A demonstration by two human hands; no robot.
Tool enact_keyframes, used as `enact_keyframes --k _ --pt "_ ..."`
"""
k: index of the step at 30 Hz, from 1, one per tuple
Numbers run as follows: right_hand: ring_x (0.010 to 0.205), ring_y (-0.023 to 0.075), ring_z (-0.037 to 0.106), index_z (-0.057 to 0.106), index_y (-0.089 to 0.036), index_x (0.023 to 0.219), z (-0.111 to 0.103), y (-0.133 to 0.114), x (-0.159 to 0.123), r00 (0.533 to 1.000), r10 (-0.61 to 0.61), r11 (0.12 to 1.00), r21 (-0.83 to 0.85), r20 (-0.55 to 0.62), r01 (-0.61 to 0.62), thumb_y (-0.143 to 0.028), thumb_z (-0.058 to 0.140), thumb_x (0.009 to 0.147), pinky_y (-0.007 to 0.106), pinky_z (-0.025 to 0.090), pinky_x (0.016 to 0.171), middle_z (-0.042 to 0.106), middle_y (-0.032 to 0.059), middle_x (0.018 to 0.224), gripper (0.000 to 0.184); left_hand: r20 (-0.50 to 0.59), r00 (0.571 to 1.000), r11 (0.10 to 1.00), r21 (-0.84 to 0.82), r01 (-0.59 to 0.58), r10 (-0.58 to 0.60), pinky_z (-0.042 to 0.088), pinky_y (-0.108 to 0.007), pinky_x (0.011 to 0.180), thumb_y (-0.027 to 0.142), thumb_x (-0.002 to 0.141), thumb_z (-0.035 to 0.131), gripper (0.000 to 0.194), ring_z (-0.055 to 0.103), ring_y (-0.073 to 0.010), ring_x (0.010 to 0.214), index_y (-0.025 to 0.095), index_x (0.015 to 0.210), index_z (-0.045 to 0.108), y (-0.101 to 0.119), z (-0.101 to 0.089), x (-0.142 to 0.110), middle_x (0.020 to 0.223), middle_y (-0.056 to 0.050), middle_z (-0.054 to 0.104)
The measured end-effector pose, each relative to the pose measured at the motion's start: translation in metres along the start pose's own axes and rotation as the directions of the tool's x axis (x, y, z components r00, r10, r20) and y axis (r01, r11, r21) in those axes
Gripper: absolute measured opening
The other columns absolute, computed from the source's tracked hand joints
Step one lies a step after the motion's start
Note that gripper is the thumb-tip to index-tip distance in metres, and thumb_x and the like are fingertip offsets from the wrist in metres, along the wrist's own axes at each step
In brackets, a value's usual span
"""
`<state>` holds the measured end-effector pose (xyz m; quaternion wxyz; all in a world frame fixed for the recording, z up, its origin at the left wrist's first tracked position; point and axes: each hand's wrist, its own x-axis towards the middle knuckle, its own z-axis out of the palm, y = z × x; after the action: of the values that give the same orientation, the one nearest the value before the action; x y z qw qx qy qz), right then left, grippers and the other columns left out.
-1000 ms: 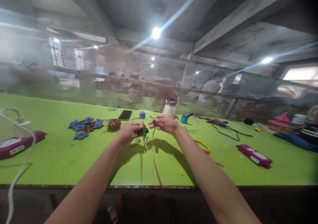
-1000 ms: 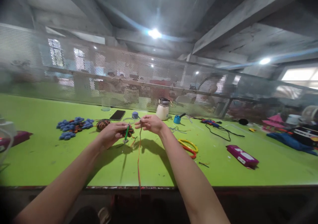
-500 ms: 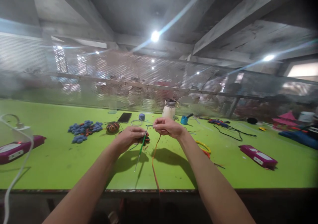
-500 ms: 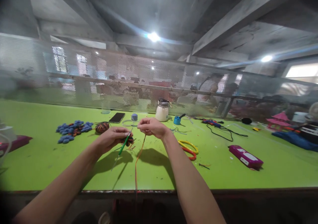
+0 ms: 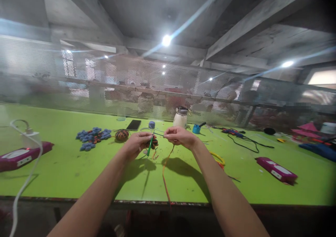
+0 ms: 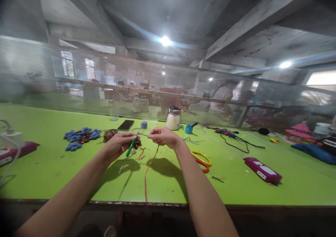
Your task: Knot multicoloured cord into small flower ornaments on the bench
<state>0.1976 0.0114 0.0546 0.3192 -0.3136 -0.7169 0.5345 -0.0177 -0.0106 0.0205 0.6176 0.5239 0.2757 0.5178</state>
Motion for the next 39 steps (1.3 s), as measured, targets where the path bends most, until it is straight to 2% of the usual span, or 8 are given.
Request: enact_keyframes --k 7,12,19,24,30,32,35,39 --pt "0.041 0.0055 0.028 0.052 -0.018 0.076 0.04 -0.009 0.006 0.938 -0.153 0.975 -0.2 -0.31 0.093 -0.039 0.066 0.071 0.02 0.016 0.04 0.043 -0.0076 0.047 0.026 -0.185 0.947 0.918 0.35 -0.188 0.264 0.051 -0.032 0.063 0.034 0.066 0.066 0.024 0.064 -0.0189 0.058 0.011 0.071 0.069 -0.004 -0.002 0.009 0.059 -0.007 0.068" --pt "0.044 0.007 0.027 0.052 -0.015 0.047 0.07 0.001 0.011 0.943 -0.116 0.814 -0.574 -0.311 -0.089 -0.054 0.058 0.074 0.024 0.019 0.044 0.033 -0.0051 0.044 0.048 -0.247 0.876 0.785 0.584 -0.207 0.415 0.044 -0.027 0.059 0.026 0.067 0.06 0.014 0.059 -0.0167 0.058 0.014 0.066 0.067 -0.01 -0.006 0.016 0.059 -0.003 0.066" --pt "0.042 0.0069 0.02 0.046 -0.017 0.044 0.073 0.019 0.016 0.903 -0.083 0.798 -0.571 -0.421 -0.192 -0.04 0.051 0.078 0.024 0.016 0.043 0.024 -0.0064 0.043 0.042 -0.135 0.854 0.505 0.848 -0.163 0.503 0.042 -0.028 0.068 0.023 0.078 0.051 0.019 0.06 -0.019 0.068 0.016 0.073 0.068 -0.01 -0.005 0.014 0.068 -0.005 0.068" --pt "0.046 0.009 0.033 0.053 -0.016 0.045 0.069 0.016 0.009 0.884 -0.127 0.725 -0.65 -0.45 -0.227 -0.03 0.058 0.07 0.024 0.021 0.047 0.039 -0.0028 0.044 0.029 -0.056 0.87 0.329 0.936 -0.125 0.49 0.041 -0.032 0.073 0.02 0.081 0.05 0.019 0.06 -0.0232 0.075 0.014 0.075 0.067 -0.013 -0.004 0.014 0.077 -0.011 0.068" --pt "0.056 0.017 0.05 0.07 -0.017 0.062 0.078 0.003 0.001 0.911 -0.182 0.282 -0.908 -0.369 -0.311 -0.029 0.053 0.075 0.028 0.021 0.05 0.065 0.0105 0.063 0.025 -0.035 0.876 0.208 0.975 -0.075 0.481 0.039 -0.034 0.07 0.017 0.084 0.045 0.019 0.058 -0.0248 0.075 0.013 0.078 0.063 -0.018 -0.005 0.014 0.075 -0.013 0.063" --pt "0.057 0.0176 0.051 0.07 -0.016 0.064 0.081 0.0 -0.001 0.93 -0.17 0.213 -0.933 -0.327 -0.289 -0.028 0.053 0.075 0.029 0.022 0.05 0.067 0.0118 0.066 0.024 -0.037 0.875 0.197 0.978 -0.068 0.483 0.038 -0.033 0.07 0.016 0.085 0.045 0.018 0.057 -0.0238 0.074 0.013 0.08 0.062 -0.019 -0.006 0.014 0.074 -0.011 0.062" --pt "0.053 0.0145 0.046 0.068 -0.016 0.059 0.08 -0.006 -0.003 0.946 -0.17 0.213 -0.947 -0.277 -0.239 -0.026 0.053 0.074 0.029 0.021 0.05 0.064 0.0094 0.06 0.024 -0.008 0.875 0.191 0.977 -0.097 0.484 0.038 -0.032 0.071 0.015 0.084 0.046 0.017 0.056 -0.0224 0.075 0.014 0.082 0.062 -0.019 -0.005 0.014 0.076 -0.01 0.062" --pt "0.046 0.0093 0.034 0.061 -0.014 0.049 0.065 -0.019 -0.007 0.963 -0.126 0.339 -0.923 -0.237 -0.183 -0.024 0.055 0.071 0.028 0.019 0.047 0.051 0.0023 0.047 0.025 0.065 0.874 0.188 0.966 -0.176 0.481 0.038 -0.032 0.07 0.013 0.084 0.045 0.021 0.055 -0.0214 0.074 0.014 0.08 0.066 -0.016 -0.004 0.012 0.08 -0.011 0.062"
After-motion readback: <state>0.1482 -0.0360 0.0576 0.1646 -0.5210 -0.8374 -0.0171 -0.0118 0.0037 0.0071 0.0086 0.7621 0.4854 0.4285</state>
